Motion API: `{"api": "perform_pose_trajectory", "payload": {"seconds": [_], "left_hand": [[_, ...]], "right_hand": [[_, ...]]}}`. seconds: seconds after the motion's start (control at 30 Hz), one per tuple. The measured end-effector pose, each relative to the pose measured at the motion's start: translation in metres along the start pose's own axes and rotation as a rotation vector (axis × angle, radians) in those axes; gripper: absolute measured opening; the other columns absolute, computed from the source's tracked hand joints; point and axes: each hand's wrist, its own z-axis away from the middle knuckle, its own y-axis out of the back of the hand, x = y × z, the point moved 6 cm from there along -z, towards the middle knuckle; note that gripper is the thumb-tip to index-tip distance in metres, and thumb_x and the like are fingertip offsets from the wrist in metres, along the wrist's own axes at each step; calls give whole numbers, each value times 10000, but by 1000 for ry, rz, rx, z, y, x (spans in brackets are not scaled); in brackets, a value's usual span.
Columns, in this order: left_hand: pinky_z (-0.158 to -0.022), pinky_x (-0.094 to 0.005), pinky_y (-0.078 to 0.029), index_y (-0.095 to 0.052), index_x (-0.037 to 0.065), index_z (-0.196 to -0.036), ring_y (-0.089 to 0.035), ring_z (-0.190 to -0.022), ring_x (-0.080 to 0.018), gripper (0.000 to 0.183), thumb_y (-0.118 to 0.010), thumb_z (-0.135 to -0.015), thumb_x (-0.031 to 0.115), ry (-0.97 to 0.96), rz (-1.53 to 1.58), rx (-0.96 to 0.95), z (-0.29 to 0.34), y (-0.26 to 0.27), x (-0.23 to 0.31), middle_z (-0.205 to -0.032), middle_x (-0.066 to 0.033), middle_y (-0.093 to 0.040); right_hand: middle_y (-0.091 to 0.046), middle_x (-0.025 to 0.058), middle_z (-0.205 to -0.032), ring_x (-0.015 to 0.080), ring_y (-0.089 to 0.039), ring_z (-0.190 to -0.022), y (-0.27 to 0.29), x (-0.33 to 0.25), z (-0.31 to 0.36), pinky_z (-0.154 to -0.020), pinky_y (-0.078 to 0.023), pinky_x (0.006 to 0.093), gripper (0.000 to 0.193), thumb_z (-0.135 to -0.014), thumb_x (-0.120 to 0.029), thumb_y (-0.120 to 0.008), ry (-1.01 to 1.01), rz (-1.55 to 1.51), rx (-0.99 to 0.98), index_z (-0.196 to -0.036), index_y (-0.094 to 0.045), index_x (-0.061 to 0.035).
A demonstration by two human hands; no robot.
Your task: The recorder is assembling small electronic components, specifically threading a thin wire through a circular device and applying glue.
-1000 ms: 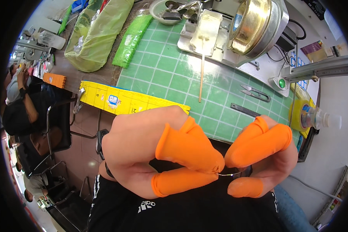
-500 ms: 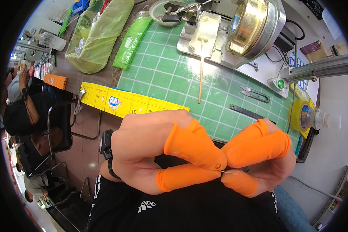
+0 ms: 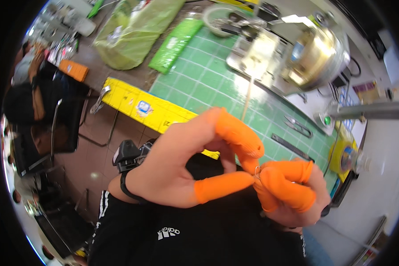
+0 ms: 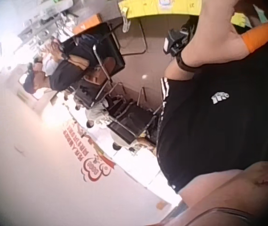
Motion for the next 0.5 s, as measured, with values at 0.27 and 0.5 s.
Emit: {"api": "perform_pose_trajectory", "payload": {"seconds": [0.27,0.5], "left_hand": [[-723,-251,-547,-674,17,-1150,-674,-862,-120,247,-782,-929,28,38,-146,74,41,37,-19,-1077,-61,-708],[-632,-242,-449,-752,52,-1101,-566,-705,-96,199,-791,-909,18,40,-173,234,91,81,-21,-1017,-43,-733]], "right_hand": [[-733,98,-827,214,-664,-605,-56,-12,-2,-526,-492,287,260,-727,-11,-894,57,212,-130,-960,-791,-59],[-713,102,-811,232,-684,-637,-113,-29,-25,-538,-509,307,224,-759,-32,-897,28,178,-294,-935,-758,-41]]}}
